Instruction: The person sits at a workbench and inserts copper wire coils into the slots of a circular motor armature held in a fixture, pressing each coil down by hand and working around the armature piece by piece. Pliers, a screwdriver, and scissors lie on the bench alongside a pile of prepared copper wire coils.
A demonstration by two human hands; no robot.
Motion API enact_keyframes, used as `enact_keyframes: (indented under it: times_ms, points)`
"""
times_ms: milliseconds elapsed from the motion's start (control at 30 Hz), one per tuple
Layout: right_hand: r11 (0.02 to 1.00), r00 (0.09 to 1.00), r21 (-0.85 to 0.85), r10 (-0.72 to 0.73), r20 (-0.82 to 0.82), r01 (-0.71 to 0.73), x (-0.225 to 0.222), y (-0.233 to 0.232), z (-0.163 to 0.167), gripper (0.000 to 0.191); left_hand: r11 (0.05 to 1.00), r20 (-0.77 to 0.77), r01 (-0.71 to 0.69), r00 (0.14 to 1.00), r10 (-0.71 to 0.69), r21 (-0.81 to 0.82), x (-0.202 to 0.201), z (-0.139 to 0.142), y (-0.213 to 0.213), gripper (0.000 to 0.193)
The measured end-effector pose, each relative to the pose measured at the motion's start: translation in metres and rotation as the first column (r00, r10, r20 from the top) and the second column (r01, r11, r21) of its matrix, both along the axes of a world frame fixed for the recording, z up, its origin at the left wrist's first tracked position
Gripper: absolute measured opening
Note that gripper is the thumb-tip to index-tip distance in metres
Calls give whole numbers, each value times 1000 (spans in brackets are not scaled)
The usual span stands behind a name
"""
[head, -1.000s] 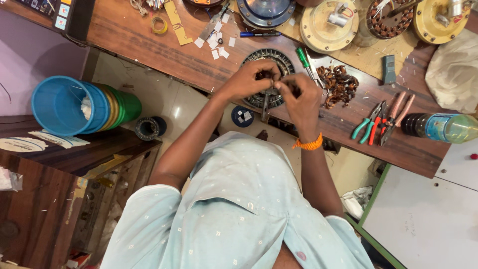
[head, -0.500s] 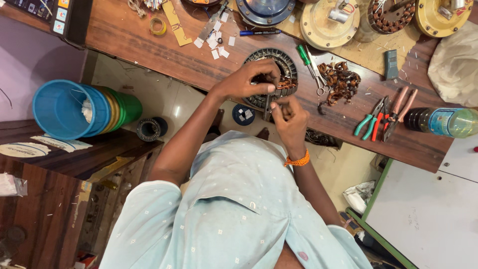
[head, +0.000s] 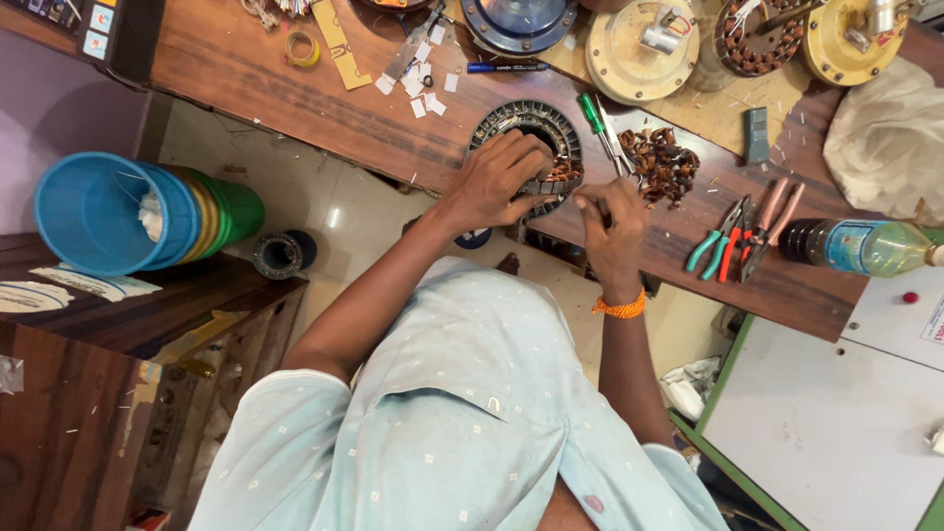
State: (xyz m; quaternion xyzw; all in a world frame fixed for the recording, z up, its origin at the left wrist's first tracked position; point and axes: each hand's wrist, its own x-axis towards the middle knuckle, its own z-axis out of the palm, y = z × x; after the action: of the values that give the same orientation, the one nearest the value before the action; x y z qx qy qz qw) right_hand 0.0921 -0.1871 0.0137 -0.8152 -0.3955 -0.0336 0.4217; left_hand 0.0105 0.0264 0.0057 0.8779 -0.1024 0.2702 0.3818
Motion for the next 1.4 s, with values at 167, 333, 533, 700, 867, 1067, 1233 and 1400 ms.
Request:
enact_keyframes:
  times_ms: [167,333,533,700,867,1067,1233,1400]
  points:
    - [998,996,26,65,-63,-64,14,24,19,9,1000,-31,-26,999,26,-3,0,3,-2,40]
    - [998,998,-32,48,-48,-49,29,41,29,12,976,-205,-101,977,61,-193,2,15,-3,44]
    - [999,998,-48,-26,-60,23,35,53,38,14,881,-545,-300,837,59,-365,31,15,-10,34]
    - [1000,989,-14,-8,-147,6,10,44,46,12,858,-348,95,887,-303,-505,24,-2,21,19]
    - [1000,993,-25,10,-121,-13,-31,38,35,12,828,-194,336,868,-457,-448,25,-12,39,20]
    - [999,998,-37,-17,-54,15,-50,36,18,9,781,-237,376,807,-540,-499,35,-11,41,27]
    - [1000,995,8,-20,-100,21,-55,27,-6,8,893,-229,294,895,-382,-340,17,0,34,31]
    - [987,980,-95,-142,-136,129,-42,21,-32,22,1000,-81,-18,997,19,17,-4,12,1,48]
